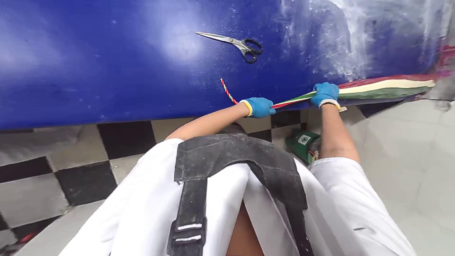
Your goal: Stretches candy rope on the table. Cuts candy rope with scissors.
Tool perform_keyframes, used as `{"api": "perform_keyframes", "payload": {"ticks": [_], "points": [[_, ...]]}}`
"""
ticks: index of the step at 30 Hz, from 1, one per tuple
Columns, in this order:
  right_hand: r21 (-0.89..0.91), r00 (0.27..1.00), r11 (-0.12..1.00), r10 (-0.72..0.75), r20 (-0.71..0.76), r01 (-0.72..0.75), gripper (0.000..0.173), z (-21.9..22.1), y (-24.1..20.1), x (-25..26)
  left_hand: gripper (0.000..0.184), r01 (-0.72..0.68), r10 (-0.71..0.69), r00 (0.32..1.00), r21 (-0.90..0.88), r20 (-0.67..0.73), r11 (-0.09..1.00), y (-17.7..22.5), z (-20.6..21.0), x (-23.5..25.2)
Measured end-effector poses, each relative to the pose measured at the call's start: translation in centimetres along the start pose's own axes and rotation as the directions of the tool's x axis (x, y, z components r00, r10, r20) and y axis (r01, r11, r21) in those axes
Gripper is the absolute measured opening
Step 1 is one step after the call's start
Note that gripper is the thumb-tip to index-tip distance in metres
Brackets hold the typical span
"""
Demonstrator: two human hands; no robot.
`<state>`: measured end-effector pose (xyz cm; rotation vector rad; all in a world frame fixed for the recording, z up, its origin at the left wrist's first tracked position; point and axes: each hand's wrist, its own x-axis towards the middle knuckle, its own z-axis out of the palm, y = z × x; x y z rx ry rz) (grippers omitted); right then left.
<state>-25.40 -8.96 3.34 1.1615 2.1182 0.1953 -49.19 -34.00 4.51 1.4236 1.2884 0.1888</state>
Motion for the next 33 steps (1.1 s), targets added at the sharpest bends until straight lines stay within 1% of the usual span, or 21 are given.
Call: {"api": "perform_keyframes", "payload": {"ticks": [3,5,7,8,10,11,12,13,14,15,16,17,18,19,20,21,22,24,26,29,33], "points": [[0.027,0.999,0.999,-0.045,0.017,0.045,0.045,0.0,0.3,0.0,0.053,-0.003,-0.003,0.998,-0.093,-0.058,0.996,-4.0,0.5,-6.5],[0.028,0.989,0.989,-0.145,0.034,0.144,0.038,-0.7,0.3,-0.2,0.051,0.031,-0.048,0.995,-0.186,-0.089,0.982,-6.9,0.4,-11.1],[0.028,0.961,0.963,-0.268,0.07,0.267,0.028,-1.3,-0.3,-0.6,0.049,0.132,-0.169,0.982,-0.323,-0.089,0.937,-10.4,0.3,-15.9],[0.014,0.941,0.946,-0.323,0.098,0.323,0.025,-1.4,-0.6,-0.6,0.047,0.198,-0.251,0.964,-0.401,-0.085,0.895,-12.2,0.3,-18.2],[0.002,0.902,0.913,-0.404,0.151,0.408,0.018,-1.4,-1.0,-0.4,0.047,0.342,-0.44,0.895,-0.517,-0.076,0.785,-15.6,0.4,-22.8],[0.002,0.885,0.899,-0.431,0.176,0.438,0.013,-1.3,-1.0,-0.1,0.048,0.427,-0.549,0.832,-0.539,-0.08,0.726,-17.0,0.5,-25.1],[0.006,0.874,0.891,-0.446,0.192,0.454,0.01,-1.3,-1.0,0.2,0.05,0.521,-0.665,0.739,-0.531,-0.111,0.668,-17.8,0.7,-27.3],[0.006,0.869,0.888,-0.451,0.204,0.46,0.011,-1.4,-1.0,0.5,0.051,0.626,-0.777,0.603,-0.497,-0.181,0.601,-17.9,1.1,-29.2],[0.011,0.865,0.888,-0.451,0.22,0.46,0.012,-1.6,-1.1,0.6,0.05,0.738,-0.859,0.418,-0.441,-0.296,0.511,-17.3,1.8,-30.4],[0.022,0.864,0.89,-0.448,0.229,0.456,0.013,-1.7,-1.1,0.6,0.047,0.831,-0.868,0.229,-0.376,-0.44,0.41,-16.0,2.7,-30.6],[0.031,0.864,0.889,-0.452,0.222,0.457,0.013,-1.6,-1.1,0.6,0.044,0.875,-0.8,0.108,-0.325,-0.591,0.358,-14.7,4.1,-29.8],[0.041,0.862,0.884,-0.463,0.209,0.465,0.013,-1.4,-1.0,0.6,0.047,0.875,-0.69,0.087,-0.276,-0.719,0.398,-13.8,5.8,-28.2],[0.05,0.857,0.878,-0.476,0.195,0.476,0.012,-1.3,-0.9,0.6,0.053,0.844,-0.573,0.129,-0.214,-0.81,0.492,-13.1,7.5,-25.7],[0.053,0.851,0.87,-0.491,0.186,0.491,0.011,-1.3,-0.8,0.6,0.061,0.797,-0.469,0.19,-0.144,-0.862,0.586,-12.4,9.2,-22.8],[0.055,0.845,0.864,-0.502,0.184,0.501,0.01,-1.4,-0.7,0.5,0.07,0.76,-0.393,0.241,-0.08,-0.887,0.645,-11.7,10.6,-19.7],[0.053,0.839,0.859,-0.51,0.188,0.51,0.01,-1.6,-0.7,0.5,0.079,0.75,-0.344,0.249,-0.044,-0.906,0.659,-11.4,11.4,-17.0],[0.052,0.835,0.855,-0.516,0.19,0.516,0.01,-1.6,-0.7,0.6,0.086,0.76,-0.328,0.217,-0.052,-0.92,0.648,-11.3,11.4,-15.0],[0.047,0.829,0.85,-0.524,0.195,0.525,0.011,-1.5,-0.7,0.7,0.093,0.797,-0.387,0.148,-0.122,-0.91,0.591,-11.8,8.5,-12.8],[0.032,0.822,0.843,-0.532,0.204,0.538,0.01,-1.5,-0.6,0.9,0.095,0.821,-0.482,0.097,-0.204,-0.871,0.534,-12.9,4.1,-11.7],[0.03,0.814,0.836,-0.541,0.211,0.547,0.01,-1.9,-0.7,0.8,0.093,0.823,-0.534,0.056,-0.264,-0.844,0.503,-14.8,-2.8,-10.1],[0.037,0.814,0.84,-0.535,0.226,0.542,0.011,-2.3,-0.9,0.8,0.099,0.816,-0.52,0.019,-0.288,-0.854,0.502,-17.6,-8.8,-8.9]]}}
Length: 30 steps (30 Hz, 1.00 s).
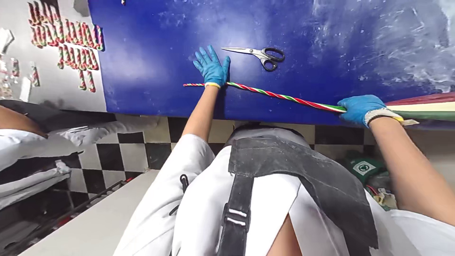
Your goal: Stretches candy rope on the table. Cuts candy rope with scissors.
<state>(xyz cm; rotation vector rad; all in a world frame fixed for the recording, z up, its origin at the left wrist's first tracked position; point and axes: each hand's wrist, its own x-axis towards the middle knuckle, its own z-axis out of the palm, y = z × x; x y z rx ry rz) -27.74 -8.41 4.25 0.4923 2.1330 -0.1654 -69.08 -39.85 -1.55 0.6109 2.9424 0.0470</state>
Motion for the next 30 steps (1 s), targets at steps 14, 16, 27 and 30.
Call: {"api": "perform_keyframes", "payload": {"ticks": [14,16,27,30], "points": [[0.259,1.0,0.965,-0.029,-0.004,0.03,0.045,-1.9,-8.3,0.9,0.033,-0.817,0.876,0.443,-0.317,0.191,0.482,15.9,0.3,-19.2],[0.249,1.0,0.968,0.011,0.012,-0.013,0.047,-2.0,-9.3,0.9,0.04,-0.752,0.843,0.406,-0.395,0.352,0.527,11.3,-1.3,-16.7],[0.221,0.988,0.965,0.125,0.091,-0.143,0.043,-2.2,-10.1,1.8,0.044,-0.028,0.265,0.64,-0.322,0.722,0.946,-27.1,-8.8,-4.3],[0.236,0.986,0.959,0.141,0.091,-0.159,0.043,-1.6,-9.6,2.2,0.034,0.073,-0.095,0.922,0.073,0.376,0.995,-29.1,-9.7,-6.9]]}}
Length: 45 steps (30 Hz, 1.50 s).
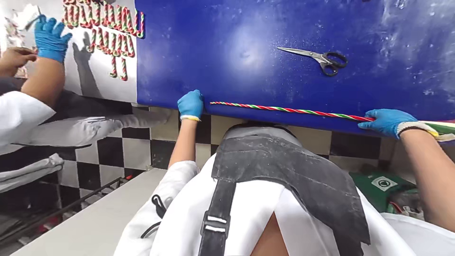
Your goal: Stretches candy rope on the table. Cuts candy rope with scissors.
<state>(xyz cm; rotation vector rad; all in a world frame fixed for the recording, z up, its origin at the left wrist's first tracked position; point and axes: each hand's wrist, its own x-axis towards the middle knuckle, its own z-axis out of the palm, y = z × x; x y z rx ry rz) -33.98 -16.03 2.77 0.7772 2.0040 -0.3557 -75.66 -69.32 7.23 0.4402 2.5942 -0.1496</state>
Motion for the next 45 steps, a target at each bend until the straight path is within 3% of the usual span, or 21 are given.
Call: {"api": "perform_keyframes", "payload": {"ticks": [2,4,6,8,11,14,17,20,23,25,27,28,30,32,36,39,41,43,44,45], "points": [[0.013,1.0,1.0,-0.008,0.001,0.008,0.043,0.2,0.0,0.1,0.047,-0.145,0.143,0.954,0.013,-0.262,0.989,2.3,3.3,-2.6],[0.017,1.0,1.0,-0.011,0.013,0.011,0.041,-0.3,-0.4,-0.5,0.06,-0.449,0.421,0.838,-0.001,-0.347,0.894,6.7,7.8,-5.3],[0.007,1.0,1.0,-0.014,0.018,0.014,0.041,-0.8,-0.9,-1.0,0.081,-0.571,0.545,0.758,0.039,-0.357,0.82,11.1,11.2,-6.9],[-0.006,1.0,1.0,-0.027,0.01,0.027,0.04,-0.7,-0.8,-1.1,0.092,-0.517,0.495,0.791,0.04,-0.36,0.855,14.0,11.7,-6.1],[-0.008,1.0,1.0,-0.019,0.01,0.019,0.044,-0.5,-0.7,-1.2,0.092,-0.394,0.382,0.866,0.028,-0.322,0.919,17.1,9.1,-1.4],[-0.02,1.0,1.0,-0.016,-0.002,0.016,0.045,-0.6,-1.1,-1.4,0.085,-0.319,0.321,0.895,0.056,-0.311,0.946,19.8,6.2,4.4],[-0.033,0.999,0.998,-0.047,-0.014,0.047,0.038,-1.0,-2.3,-1.6,0.085,-0.324,0.326,0.897,0.057,-0.299,0.944,21.6,4.0,9.4],[-0.014,0.992,0.993,-0.115,-0.05,0.115,0.033,-1.8,-5.2,-1.5,0.08,-0.403,0.387,0.857,0.024,-0.34,0.915,22.4,2.3,12.1],[0.053,0.967,0.969,-0.238,-0.088,0.243,0.037,-3.2,-10.6,-1.2,0.075,-0.64,0.594,0.738,-0.055,-0.321,0.766,24.0,1.5,8.6],[0.072,0.94,0.94,-0.326,-0.102,0.334,0.044,-3.9,-15.7,-1.0,0.076,-0.821,0.806,0.56,0.002,-0.194,0.571,24.6,3.2,3.5],[0.082,0.899,0.899,-0.419,-0.129,0.431,0.05,-4.4,-21.4,-1.2,0.057,-0.905,0.909,0.388,0.126,-0.151,0.407,23.7,6.1,-0.1],[0.079,0.881,0.882,-0.453,-0.133,0.465,0.053,-4.4,-24.2,-1.5,0.045,-0.905,0.915,0.369,0.159,-0.163,0.394,22.5,7.3,-1.0],[0.031,0.853,0.86,-0.501,-0.145,0.51,0.055,-3.8,-28.2,-2.0,0.027,-0.867,0.879,0.463,0.147,-0.114,0.476,19.3,7.5,-1.5],[-0.039,0.825,0.839,-0.542,-0.158,0.543,0.055,-3.2,-29.2,-2.2,0.036,-0.84,0.841,0.541,0.055,0.027,0.539,14.9,6.3,-0.6],[-0.113,0.862,0.87,-0.491,-0.127,0.479,0.054,-2.6,-23.8,-2.3,0.05,-0.712,0.738,0.651,-0.194,0.18,0.675,4.1,3.8,1.1],[-0.123,0.905,0.907,-0.415,-0.094,0.403,0.054,-2.2,-19.1,-2.3,0.043,-0.452,0.545,0.79,-0.334,0.281,0.827,-4.6,1.3,2.7],[-0.135,0.921,0.918,-0.384,-0.069,0.372,0.054,-2.0,-18.1,-2.5,0.041,-0.217,0.318,0.885,-0.305,0.339,0.928,-9.8,-0.2,3.1],[-0.151,0.932,0.925,-0.359,-0.052,0.348,0.054,-2.2,-18.5,-2.5,0.041,-0.015,0.031,0.982,-0.082,0.188,0.997,-12.0,-1.0,2.1],[-0.158,0.935,0.926,-0.353,-0.043,0.343,0.054,-2.1,-18.6,-2.5,0.038,0.047,-0.047,0.999,0.009,0.012,0.999,-11.6,-0.4,0.9],[-0.16,0.935,0.926,-0.352,-0.041,0.342,0.055,-2.1,-18.6,-2.4,0.042,0.041,-0.037,0.989,0.023,-0.144,0.999,-10.5,0.9,-0.3]]}}
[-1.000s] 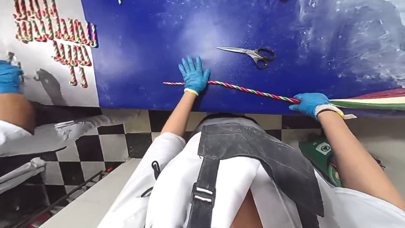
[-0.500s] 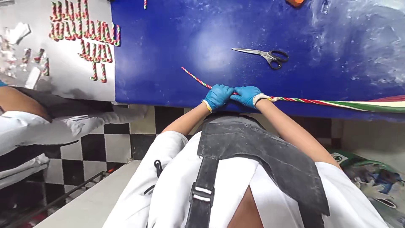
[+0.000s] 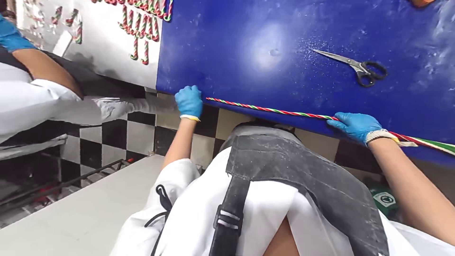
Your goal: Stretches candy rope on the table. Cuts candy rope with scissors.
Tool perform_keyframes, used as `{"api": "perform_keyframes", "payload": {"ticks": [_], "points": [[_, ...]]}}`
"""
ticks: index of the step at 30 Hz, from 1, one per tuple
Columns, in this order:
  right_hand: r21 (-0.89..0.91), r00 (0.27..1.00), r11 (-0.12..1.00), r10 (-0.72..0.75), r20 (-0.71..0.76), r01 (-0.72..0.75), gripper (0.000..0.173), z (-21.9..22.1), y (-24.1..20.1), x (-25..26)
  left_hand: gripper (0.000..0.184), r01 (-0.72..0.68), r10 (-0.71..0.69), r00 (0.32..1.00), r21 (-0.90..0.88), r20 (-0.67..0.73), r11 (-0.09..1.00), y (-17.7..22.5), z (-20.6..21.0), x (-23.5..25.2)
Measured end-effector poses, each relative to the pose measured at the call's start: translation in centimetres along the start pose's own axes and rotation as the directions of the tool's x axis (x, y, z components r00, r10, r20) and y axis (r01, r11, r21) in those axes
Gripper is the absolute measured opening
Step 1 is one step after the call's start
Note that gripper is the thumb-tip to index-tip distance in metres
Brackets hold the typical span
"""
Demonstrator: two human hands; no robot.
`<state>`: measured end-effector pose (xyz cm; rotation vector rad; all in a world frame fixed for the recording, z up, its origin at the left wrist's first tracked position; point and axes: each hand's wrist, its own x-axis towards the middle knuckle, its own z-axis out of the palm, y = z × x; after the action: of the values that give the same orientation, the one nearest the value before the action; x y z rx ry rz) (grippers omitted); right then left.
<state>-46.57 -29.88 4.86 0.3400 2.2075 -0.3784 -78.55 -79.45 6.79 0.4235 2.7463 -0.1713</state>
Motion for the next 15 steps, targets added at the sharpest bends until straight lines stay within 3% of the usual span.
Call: {"api": "perform_keyframes", "payload": {"ticks": [3,6,12,15], "points": [[0.007,1.0,1.0,-0.002,-0.01,0.002,0.055,0.2,0.1,0.2,0.075,-0.146,0.125,0.977,-0.118,-0.171,0.982,6.0,5.3,-3.6],[0.005,1.0,1.0,0.0,-0.009,0.0,0.056,0.2,0.1,0.2,0.11,-0.074,0.042,0.976,-0.141,-0.215,0.987,11.6,7.5,-3.3],[0.032,1.0,0.999,0.019,0.001,-0.019,0.058,0.0,0.1,0.3,0.12,0.002,-0.04,0.98,-0.191,-0.195,0.982,16.9,2.7,10.4],[0.034,0.999,0.999,0.033,0.008,-0.033,0.058,-0.3,-0.1,0.3,0.123,0.004,-0.014,0.997,-0.128,-0.079,0.992,17.6,0.4,11.7]]}}
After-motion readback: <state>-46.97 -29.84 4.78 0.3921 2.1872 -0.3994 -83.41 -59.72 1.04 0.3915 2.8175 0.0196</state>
